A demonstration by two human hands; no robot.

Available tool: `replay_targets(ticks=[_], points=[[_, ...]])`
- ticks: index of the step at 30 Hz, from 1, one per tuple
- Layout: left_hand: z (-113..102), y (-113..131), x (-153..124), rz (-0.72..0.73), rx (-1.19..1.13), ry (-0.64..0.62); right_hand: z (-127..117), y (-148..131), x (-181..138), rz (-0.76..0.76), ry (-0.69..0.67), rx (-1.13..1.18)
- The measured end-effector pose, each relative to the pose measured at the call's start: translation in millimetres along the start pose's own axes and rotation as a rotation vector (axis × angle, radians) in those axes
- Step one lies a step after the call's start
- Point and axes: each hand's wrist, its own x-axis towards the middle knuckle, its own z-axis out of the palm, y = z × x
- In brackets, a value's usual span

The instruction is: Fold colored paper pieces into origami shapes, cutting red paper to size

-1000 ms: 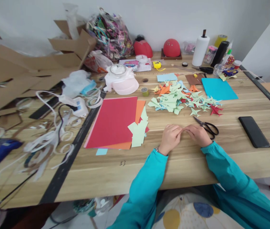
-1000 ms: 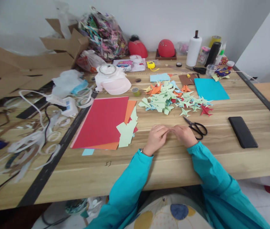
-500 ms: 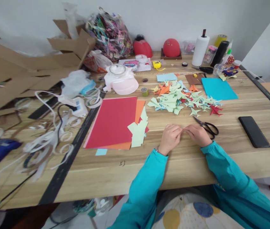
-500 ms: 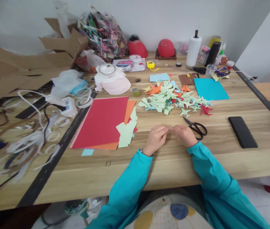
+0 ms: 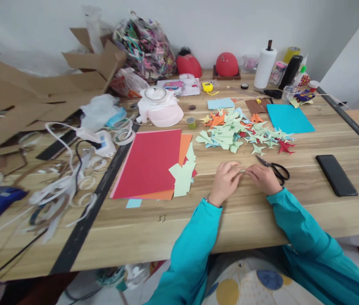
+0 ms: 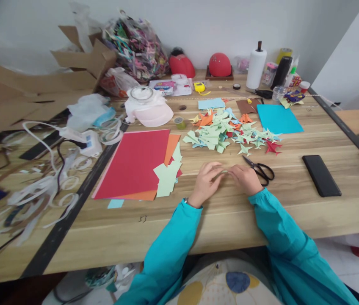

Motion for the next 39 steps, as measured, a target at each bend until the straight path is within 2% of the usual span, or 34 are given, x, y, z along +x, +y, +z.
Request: replay_targets(ticks=[15,21,24,33,39], points=[[-1.3,-2.0,0.2,0.004,-0.004,-0.088,3.8,2.0,-3.2,-0.037,-0.043,0.024],[0.3,-4.6,-0.1,-0.049,-0.064,0.037,1.2,3.9,-2.4,0.019,-0.001,0.02],[-1.5,-5.1,0.6,-0.047,-0.074,0.055,-1.4,2.1,-0.7,0.006,-0.014,0.027],[-4.1,-2.4,1.2,-0.013,-0.061,-0.058,0.7,-2.7,0.2,-0.076,-0.032,0.07],[-3.6,-2.5,1.3,-0.012,-0.072,-0.083,1.9,-3.0,-0.1,-0.081,-0.046,0.072]])
